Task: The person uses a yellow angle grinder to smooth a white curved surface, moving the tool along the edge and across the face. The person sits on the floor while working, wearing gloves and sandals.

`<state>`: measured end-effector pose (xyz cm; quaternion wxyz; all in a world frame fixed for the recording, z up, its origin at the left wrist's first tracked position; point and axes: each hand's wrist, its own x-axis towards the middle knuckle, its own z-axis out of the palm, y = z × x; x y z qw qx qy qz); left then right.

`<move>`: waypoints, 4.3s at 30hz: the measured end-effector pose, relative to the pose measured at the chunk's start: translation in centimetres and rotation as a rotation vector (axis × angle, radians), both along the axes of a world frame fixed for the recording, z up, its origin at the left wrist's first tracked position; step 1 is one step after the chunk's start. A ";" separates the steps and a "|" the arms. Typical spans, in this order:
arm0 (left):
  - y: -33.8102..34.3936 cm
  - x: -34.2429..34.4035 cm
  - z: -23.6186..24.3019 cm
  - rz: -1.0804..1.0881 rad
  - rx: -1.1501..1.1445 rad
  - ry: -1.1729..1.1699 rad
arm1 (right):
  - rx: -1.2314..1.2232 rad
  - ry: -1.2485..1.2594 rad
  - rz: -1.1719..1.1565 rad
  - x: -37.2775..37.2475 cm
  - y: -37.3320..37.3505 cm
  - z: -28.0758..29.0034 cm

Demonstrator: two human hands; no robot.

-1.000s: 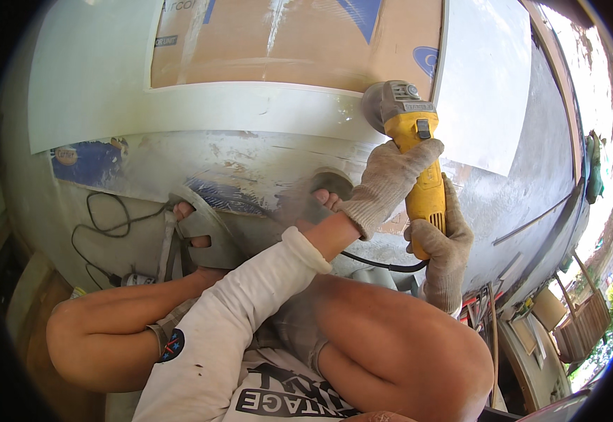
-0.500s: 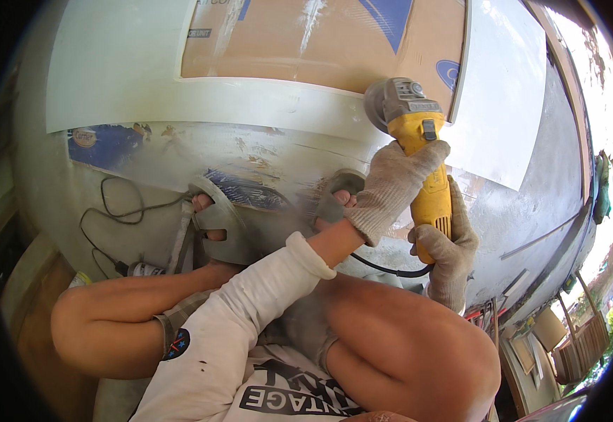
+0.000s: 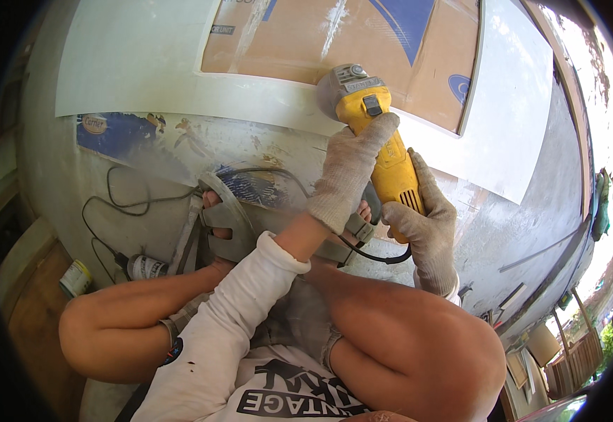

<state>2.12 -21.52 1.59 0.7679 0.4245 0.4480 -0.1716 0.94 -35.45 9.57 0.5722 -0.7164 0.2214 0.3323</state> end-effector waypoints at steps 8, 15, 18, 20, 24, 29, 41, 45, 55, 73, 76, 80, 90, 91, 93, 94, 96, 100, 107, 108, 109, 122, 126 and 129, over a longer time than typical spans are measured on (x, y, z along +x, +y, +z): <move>-0.1 -0.3 -0.4 -0.037 -0.037 0.050 | -0.026 -0.007 0.045 0.0 -0.1 0.2; -1.7 -0.2 0.3 -0.034 -0.061 0.011 | -0.098 0.039 -0.025 -0.5 -1.2 0.6; -2.2 -0.1 0.5 -0.071 -0.084 0.010 | -0.107 0.037 -0.034 -0.7 -1.9 0.8; -2.5 0.0 0.6 -0.111 -0.102 0.025 | -0.114 0.045 -0.037 -0.8 -2.5 1.0; -3.8 0.0 0.5 -0.134 -0.134 -0.004 | -0.105 0.019 -0.071 -1.4 -3.5 1.0; -5.8 -0.1 -0.1 -0.113 -0.206 -0.090 | -0.103 -0.012 -0.130 -2.0 -4.9 1.2; -8.7 0.8 -0.4 -0.239 -0.258 -0.088 | -0.146 -0.037 -0.245 -2.9 -7.0 1.5; -9.7 1.1 -0.6 -0.256 -0.288 -0.095 | -0.181 -0.041 -0.268 -2.8 -7.4 1.6; -10.1 1.3 -0.1 -0.380 -0.230 -0.095 | -0.138 -0.054 -0.273 -3.5 -7.5 1.9; -1.0 -0.1 0.6 -0.097 -0.004 -0.023 | 0.186 0.072 0.014 1.0 -0.8 -0.1; 0.0 -0.3 0.1 -0.101 -0.007 0.019 | 0.154 0.028 0.098 1.4 -0.2 -0.7; 0.3 -0.1 -0.2 -0.062 -0.029 0.019 | 0.169 0.035 0.121 1.7 0.1 -1.0; -0.6 -0.3 0.2 -0.084 -0.104 0.034 | 0.103 0.085 0.046 1.3 -0.4 0.1; -0.9 -0.2 0.2 -0.061 -0.119 0.014 | 0.101 0.076 0.032 1.3 -0.5 0.2; -1.5 -0.2 0.5 -0.047 -0.119 -0.016 | 0.054 0.079 0.054 1.2 -0.8 0.3; -1.7 -0.1 0.7 -0.047 -0.120 -0.008 | 0.034 0.078 0.065 1.2 -1.0 0.4; -2.2 -0.2 1.2 -0.029 -0.159 -0.003 | 0.020 0.086 0.054 1.2 -1.4 0.5; -2.3 0.1 1.5 -0.180 -0.171 0.046 | 0.104 0.102 -0.005 1.0 -2.2 1.4; -5.2 0.2 0.2 -0.127 -0.235 -0.082 | -0.018 0.048 -0.016 0.8 -3.9 1.5; -5.6 0.1 0.0 -0.118 -0.248 -0.095 | -0.034 0.050 -0.021 0.7 -4.2 1.4; -6.1 0.1 -0.1 -0.107 -0.262 -0.110 | -0.052 0.057 -0.029 0.6 -4.6 1.5; -9.3 0.7 -0.4 -0.191 -0.305 -0.096 | -0.088 0.071 -0.183 -0.3 -6.5 2.1; -10.1 1.0 -0.5 -0.232 -0.357 -0.102 | -0.126 0.083 -0.212 -0.4 -6.9 2.7; -10.6 1.7 -0.2 -0.298 -0.344 -0.099 | -0.135 0.056 -0.250 -0.6 -7.0 2.8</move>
